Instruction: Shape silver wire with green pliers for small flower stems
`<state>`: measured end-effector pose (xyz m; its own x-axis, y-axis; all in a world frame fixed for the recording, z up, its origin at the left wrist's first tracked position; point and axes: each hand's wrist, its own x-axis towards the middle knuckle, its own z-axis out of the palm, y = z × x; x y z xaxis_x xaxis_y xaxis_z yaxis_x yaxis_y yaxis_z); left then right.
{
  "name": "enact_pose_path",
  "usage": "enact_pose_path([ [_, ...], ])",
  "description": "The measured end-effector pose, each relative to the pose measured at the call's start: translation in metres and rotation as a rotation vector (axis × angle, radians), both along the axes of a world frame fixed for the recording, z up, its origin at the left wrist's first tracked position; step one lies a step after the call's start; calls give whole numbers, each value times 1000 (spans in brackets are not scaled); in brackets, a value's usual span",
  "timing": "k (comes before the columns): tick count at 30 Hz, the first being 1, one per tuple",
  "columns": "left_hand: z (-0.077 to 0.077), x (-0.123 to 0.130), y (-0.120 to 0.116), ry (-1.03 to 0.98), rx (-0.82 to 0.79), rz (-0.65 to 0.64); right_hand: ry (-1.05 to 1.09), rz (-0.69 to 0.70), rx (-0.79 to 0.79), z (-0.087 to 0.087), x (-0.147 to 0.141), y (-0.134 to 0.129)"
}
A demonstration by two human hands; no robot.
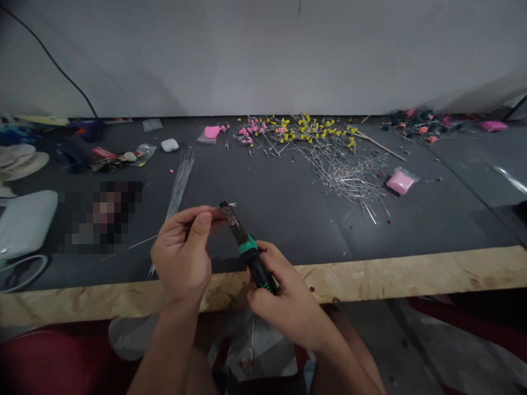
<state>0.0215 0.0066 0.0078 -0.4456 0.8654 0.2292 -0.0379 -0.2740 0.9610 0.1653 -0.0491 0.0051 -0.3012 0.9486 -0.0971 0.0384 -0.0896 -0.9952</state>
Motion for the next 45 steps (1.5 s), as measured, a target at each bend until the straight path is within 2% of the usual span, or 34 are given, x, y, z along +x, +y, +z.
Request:
enact_pose_path([
  [7, -1, 3, 0, 44, 28, 45, -74, 0, -23, 2, -1, 1],
  [13, -8, 1, 0, 58, 30, 44, -166, -12, 64, 2, -4, 2],
  [15, -12, 2, 0, -46, 58, -47, -148, -30, 92, -2, -6, 4],
  [16, -14, 4, -1, -125, 69, -135, -135, -40, 109, -3, -6, 5],
  [19, -20, 14, -6, -324, 25, -508, -86, -71, 193, -8, -7, 14],
  [20, -21, 17, -8, -334, -37, -622, -67, -78, 231, -8, -8, 18],
  [21, -22, 20, -9, -322, -110, -682, -44, -84, 264, -8, -9, 21],
  [23, -21, 25, -11, -248, -197, -660, -8, -73, 272, -7, -10, 25],
  [26, -20, 29, -8, -165, -198, -551, -11, -73, 166, -7, -11, 23],
  [30, -19, 32, -3, -222, -183, -470, -56, -167, 17, -14, -11, 15],
  [33, -18, 36, -3, -268, -184, -467, -92, -162, -55, -20, -11, 14],
  [38, -15, 40, -2, -335, -211, -465, -50, -177, -45, -25, -10, 18],
  [45, -15, 44, -1, -278, -194, -430, -118, -58, -1, -24, -5, 22],
])
